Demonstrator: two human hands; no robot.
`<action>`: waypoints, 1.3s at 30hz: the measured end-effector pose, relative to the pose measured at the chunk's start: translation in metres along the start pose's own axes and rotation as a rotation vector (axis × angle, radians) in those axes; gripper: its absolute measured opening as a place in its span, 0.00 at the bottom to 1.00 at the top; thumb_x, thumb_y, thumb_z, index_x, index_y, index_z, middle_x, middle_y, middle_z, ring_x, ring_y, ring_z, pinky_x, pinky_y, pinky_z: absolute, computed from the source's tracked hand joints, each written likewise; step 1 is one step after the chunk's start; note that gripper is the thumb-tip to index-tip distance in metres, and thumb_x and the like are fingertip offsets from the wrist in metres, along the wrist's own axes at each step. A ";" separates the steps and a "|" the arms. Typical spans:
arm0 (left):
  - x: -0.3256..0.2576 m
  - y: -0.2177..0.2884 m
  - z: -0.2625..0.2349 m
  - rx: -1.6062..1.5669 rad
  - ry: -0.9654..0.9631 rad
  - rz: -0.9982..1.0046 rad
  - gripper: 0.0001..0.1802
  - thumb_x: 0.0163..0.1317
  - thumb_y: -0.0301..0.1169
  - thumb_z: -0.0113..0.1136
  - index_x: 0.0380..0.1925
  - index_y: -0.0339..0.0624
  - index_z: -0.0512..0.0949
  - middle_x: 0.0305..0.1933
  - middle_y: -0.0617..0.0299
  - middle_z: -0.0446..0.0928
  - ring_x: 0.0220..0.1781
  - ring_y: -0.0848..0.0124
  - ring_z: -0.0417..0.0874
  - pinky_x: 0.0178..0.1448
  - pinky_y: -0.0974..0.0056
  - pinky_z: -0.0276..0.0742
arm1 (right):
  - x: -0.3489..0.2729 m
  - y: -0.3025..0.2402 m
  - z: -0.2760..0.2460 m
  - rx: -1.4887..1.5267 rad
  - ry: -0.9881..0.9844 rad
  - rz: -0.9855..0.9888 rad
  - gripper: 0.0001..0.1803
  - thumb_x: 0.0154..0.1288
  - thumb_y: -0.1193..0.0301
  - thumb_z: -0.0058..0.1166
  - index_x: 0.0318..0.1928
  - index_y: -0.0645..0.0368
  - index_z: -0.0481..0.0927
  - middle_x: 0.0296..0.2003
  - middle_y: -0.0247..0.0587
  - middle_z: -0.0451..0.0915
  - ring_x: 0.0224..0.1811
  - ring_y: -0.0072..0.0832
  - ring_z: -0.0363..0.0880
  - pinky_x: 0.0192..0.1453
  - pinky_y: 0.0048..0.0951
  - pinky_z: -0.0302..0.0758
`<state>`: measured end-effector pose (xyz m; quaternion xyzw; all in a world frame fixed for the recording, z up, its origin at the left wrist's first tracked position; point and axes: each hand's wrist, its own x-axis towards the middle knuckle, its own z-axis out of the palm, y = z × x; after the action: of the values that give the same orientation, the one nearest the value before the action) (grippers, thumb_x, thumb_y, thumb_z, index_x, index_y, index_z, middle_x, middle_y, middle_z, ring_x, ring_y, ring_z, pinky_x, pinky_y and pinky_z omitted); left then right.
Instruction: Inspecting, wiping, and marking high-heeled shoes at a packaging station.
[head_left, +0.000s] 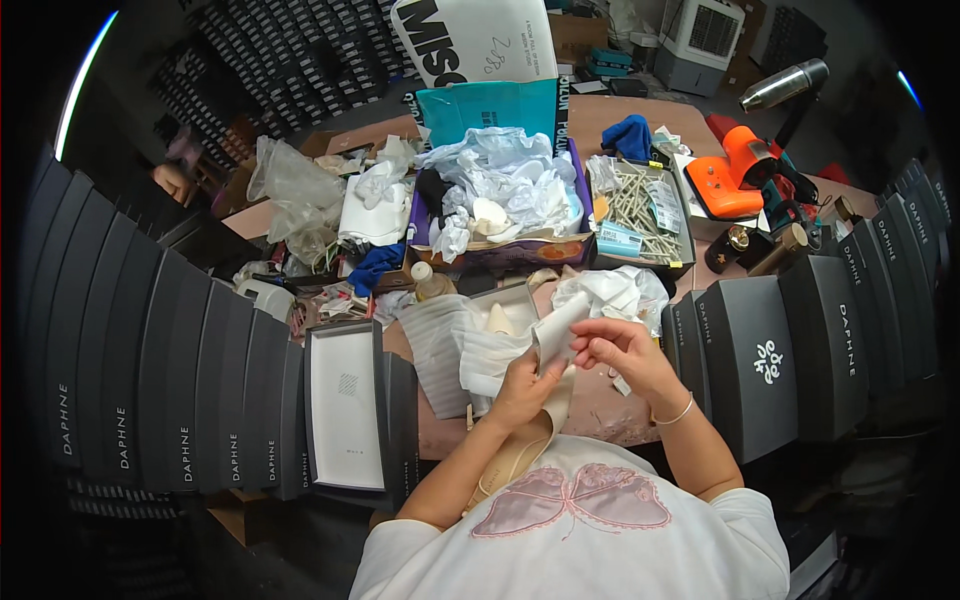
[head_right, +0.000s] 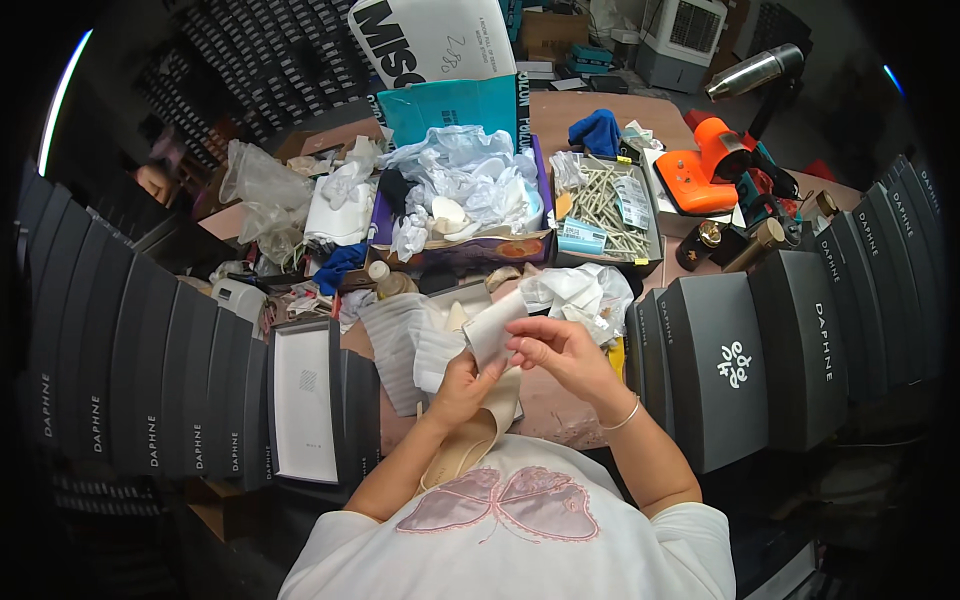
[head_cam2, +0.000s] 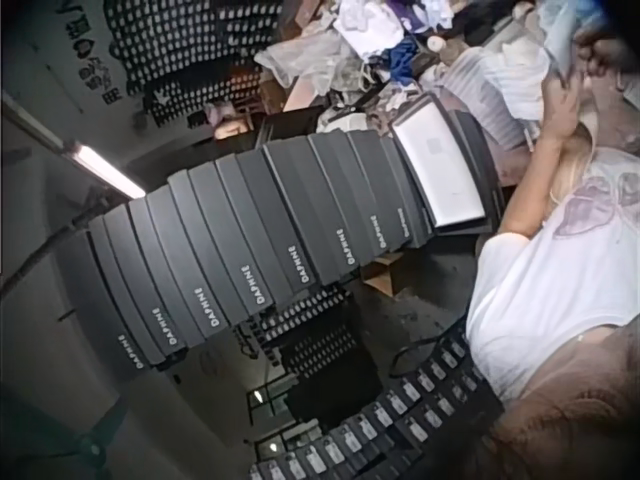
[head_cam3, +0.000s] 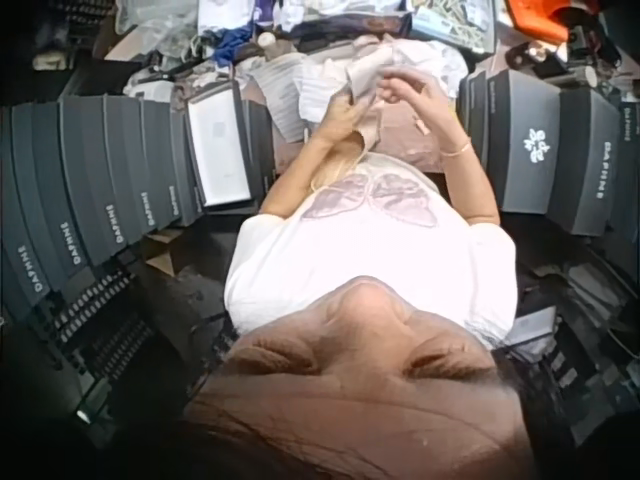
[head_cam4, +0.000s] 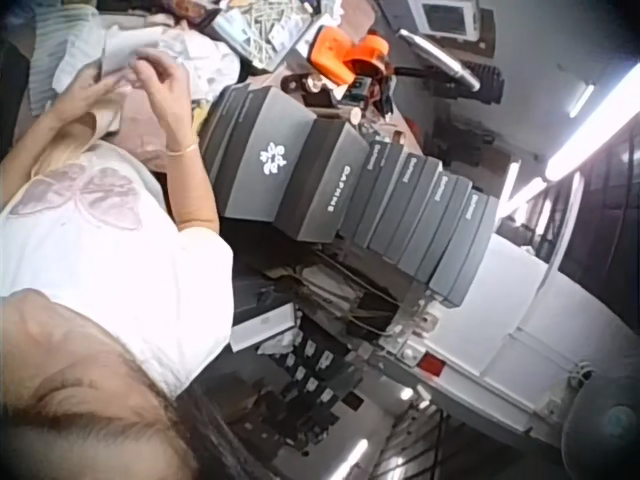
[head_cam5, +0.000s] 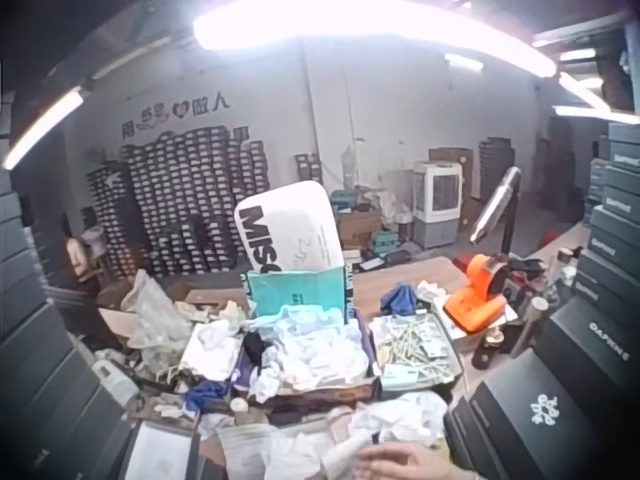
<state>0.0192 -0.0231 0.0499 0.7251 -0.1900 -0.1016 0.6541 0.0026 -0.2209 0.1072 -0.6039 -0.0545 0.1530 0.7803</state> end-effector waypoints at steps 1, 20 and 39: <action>0.002 -0.005 0.001 -0.240 -0.016 -0.067 0.23 0.65 0.31 0.55 0.59 0.36 0.68 0.52 0.54 0.77 0.53 0.66 0.78 0.57 0.65 0.72 | 0.000 0.001 -0.007 -0.155 0.091 -0.043 0.24 0.64 0.69 0.60 0.58 0.65 0.72 0.48 0.40 0.78 0.44 0.22 0.79 0.50 0.24 0.75; -0.005 0.025 0.006 -0.528 -0.110 -0.153 0.16 0.68 0.34 0.56 0.51 0.36 0.74 0.42 0.63 0.79 0.41 0.77 0.80 0.45 0.70 0.78 | 0.010 -0.018 -0.002 -0.302 0.194 -0.098 0.13 0.60 0.73 0.64 0.43 0.64 0.78 0.29 0.28 0.78 0.29 0.10 0.73 0.33 0.14 0.71; -0.005 0.026 0.006 -0.467 -0.071 -0.165 0.14 0.68 0.31 0.54 0.50 0.35 0.74 0.42 0.62 0.79 0.40 0.78 0.80 0.43 0.70 0.78 | 0.003 -0.020 0.004 -1.241 0.350 -0.783 0.12 0.50 0.78 0.61 0.39 0.58 0.81 0.33 0.36 0.78 0.36 0.32 0.77 0.41 0.32 0.70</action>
<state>0.0085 -0.0279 0.0744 0.5631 -0.1246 -0.2214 0.7864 0.0073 -0.2206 0.1272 -0.8846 -0.2166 -0.2925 0.2916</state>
